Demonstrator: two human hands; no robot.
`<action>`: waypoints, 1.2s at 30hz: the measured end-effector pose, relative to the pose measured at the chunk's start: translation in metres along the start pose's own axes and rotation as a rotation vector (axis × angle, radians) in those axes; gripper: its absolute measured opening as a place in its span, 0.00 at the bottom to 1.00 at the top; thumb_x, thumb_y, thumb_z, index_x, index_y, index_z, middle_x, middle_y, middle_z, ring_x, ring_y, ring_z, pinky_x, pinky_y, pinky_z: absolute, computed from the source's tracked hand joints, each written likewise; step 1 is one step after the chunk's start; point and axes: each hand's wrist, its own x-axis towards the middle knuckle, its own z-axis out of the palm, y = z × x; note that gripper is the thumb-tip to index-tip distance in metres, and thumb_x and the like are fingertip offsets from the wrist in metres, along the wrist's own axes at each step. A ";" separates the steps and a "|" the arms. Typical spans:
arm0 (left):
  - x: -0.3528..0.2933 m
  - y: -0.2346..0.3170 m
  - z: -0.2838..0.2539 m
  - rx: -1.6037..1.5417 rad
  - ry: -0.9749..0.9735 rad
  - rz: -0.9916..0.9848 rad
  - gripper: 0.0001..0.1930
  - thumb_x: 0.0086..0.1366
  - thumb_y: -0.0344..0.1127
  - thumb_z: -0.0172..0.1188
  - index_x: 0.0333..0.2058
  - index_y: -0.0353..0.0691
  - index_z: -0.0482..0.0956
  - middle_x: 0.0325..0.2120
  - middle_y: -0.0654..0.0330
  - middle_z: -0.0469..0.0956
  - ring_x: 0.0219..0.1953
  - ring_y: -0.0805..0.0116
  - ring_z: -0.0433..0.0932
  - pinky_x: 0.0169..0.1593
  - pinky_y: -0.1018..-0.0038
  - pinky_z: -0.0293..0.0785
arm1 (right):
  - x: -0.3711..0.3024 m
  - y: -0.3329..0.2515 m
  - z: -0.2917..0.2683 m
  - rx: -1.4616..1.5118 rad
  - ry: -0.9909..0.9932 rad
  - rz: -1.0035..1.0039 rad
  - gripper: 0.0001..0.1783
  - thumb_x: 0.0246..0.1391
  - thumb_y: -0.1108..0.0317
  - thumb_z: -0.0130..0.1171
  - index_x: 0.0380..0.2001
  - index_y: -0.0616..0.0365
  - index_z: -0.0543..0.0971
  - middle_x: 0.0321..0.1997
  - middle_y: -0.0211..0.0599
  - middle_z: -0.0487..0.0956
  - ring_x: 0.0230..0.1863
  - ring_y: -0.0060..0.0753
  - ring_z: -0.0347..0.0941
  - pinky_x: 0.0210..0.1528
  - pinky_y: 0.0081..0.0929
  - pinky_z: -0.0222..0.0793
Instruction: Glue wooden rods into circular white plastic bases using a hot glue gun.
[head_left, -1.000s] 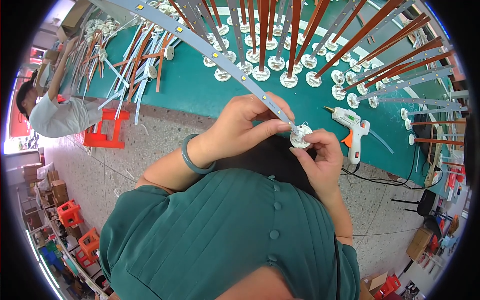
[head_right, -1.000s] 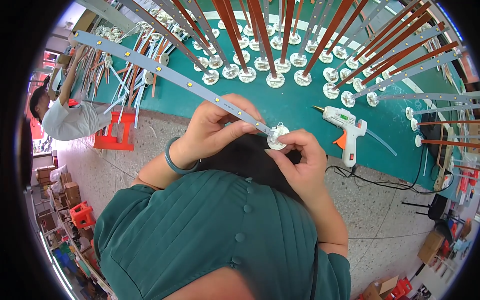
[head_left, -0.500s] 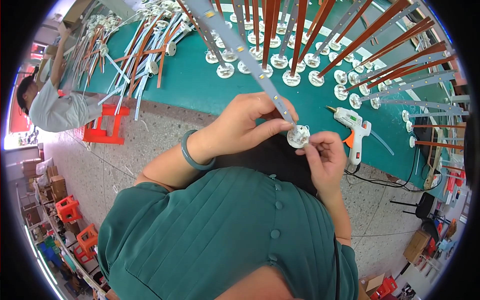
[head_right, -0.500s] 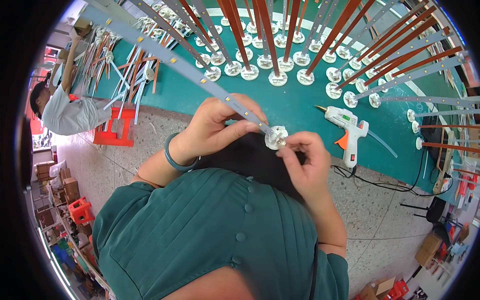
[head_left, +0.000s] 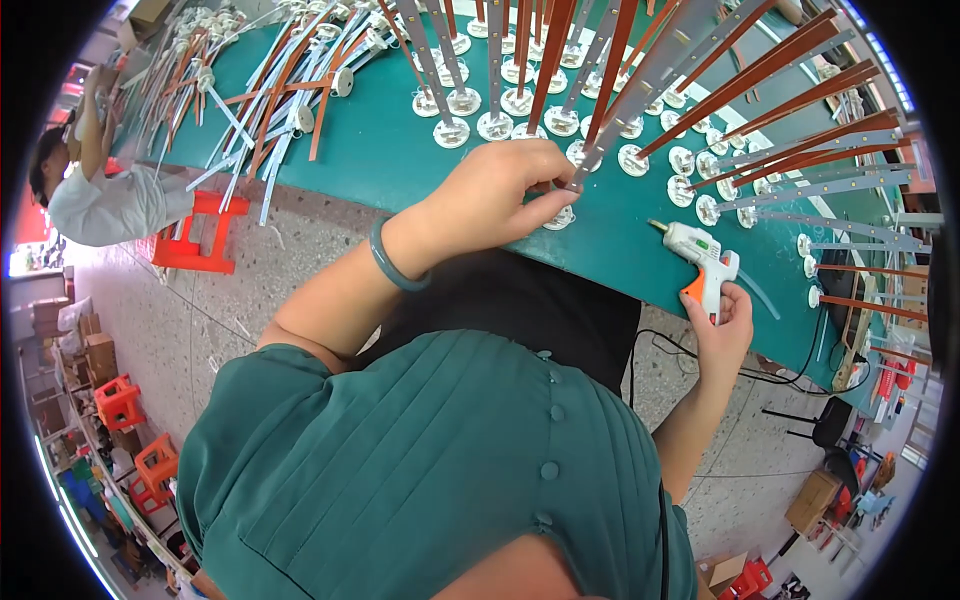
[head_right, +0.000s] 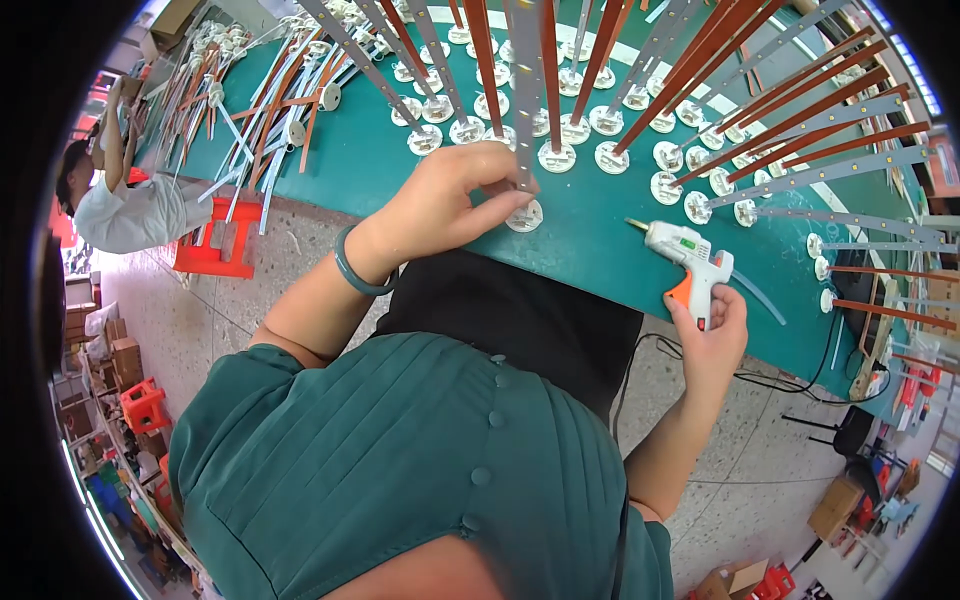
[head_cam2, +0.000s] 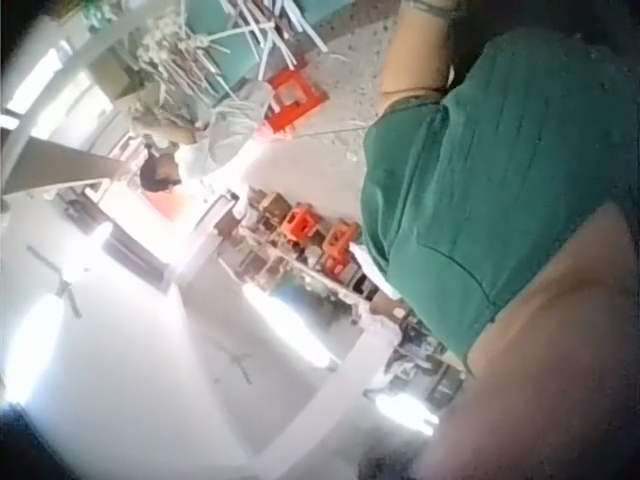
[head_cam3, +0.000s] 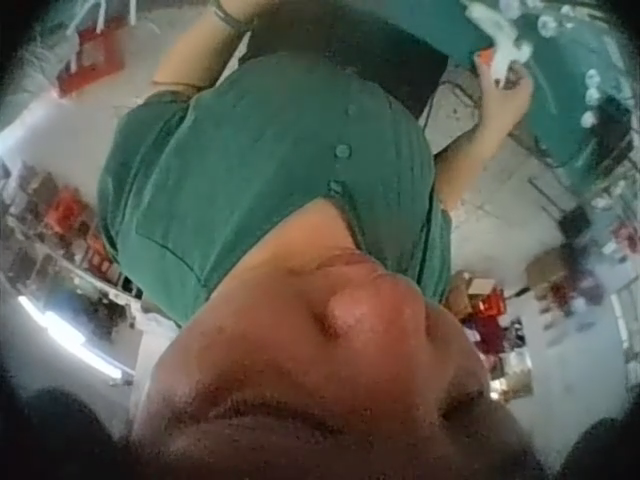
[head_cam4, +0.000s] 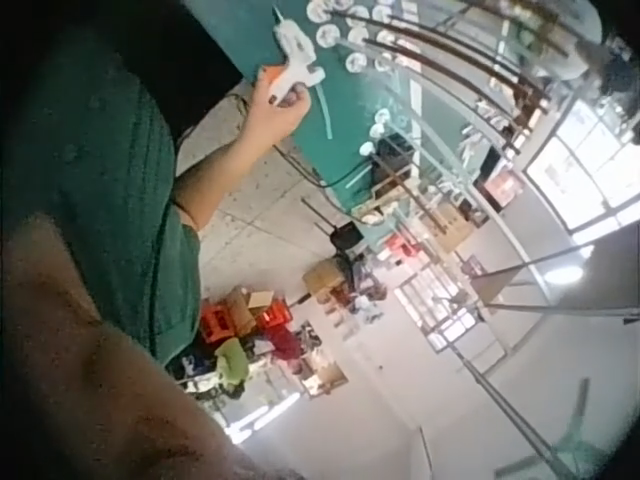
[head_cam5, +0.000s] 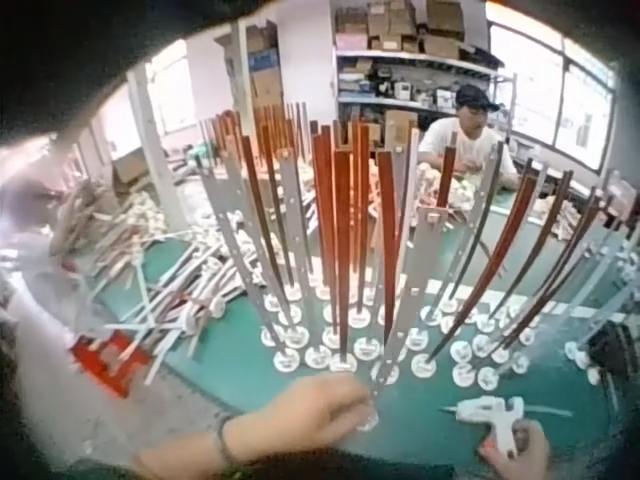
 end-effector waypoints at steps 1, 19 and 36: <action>0.001 -0.002 0.001 0.002 0.002 -0.001 0.03 0.60 0.27 0.63 0.31 0.35 0.78 0.28 0.56 0.79 0.31 0.57 0.79 0.34 0.69 0.75 | -0.002 0.000 0.000 0.218 -0.016 -0.008 0.28 0.41 0.69 0.77 0.44 0.64 0.73 0.33 0.28 0.75 0.32 0.18 0.70 0.34 0.19 0.67; 0.000 -0.011 0.003 0.029 -0.035 0.178 0.04 0.59 0.29 0.63 0.33 0.38 0.78 0.28 0.56 0.78 0.32 0.52 0.79 0.35 0.63 0.75 | -0.050 -0.050 0.041 0.728 -0.502 -0.068 0.26 0.53 0.78 0.58 0.56 0.68 0.68 0.55 0.47 0.78 0.39 0.21 0.72 0.43 0.21 0.71; 0.002 -0.010 0.002 0.057 -0.054 0.178 0.04 0.59 0.27 0.63 0.32 0.36 0.76 0.28 0.55 0.76 0.32 0.53 0.78 0.35 0.64 0.75 | -0.054 -0.066 0.059 0.404 -0.342 -0.399 0.12 0.58 0.74 0.58 0.46 0.64 0.77 0.41 0.41 0.81 0.38 0.34 0.76 0.44 0.30 0.70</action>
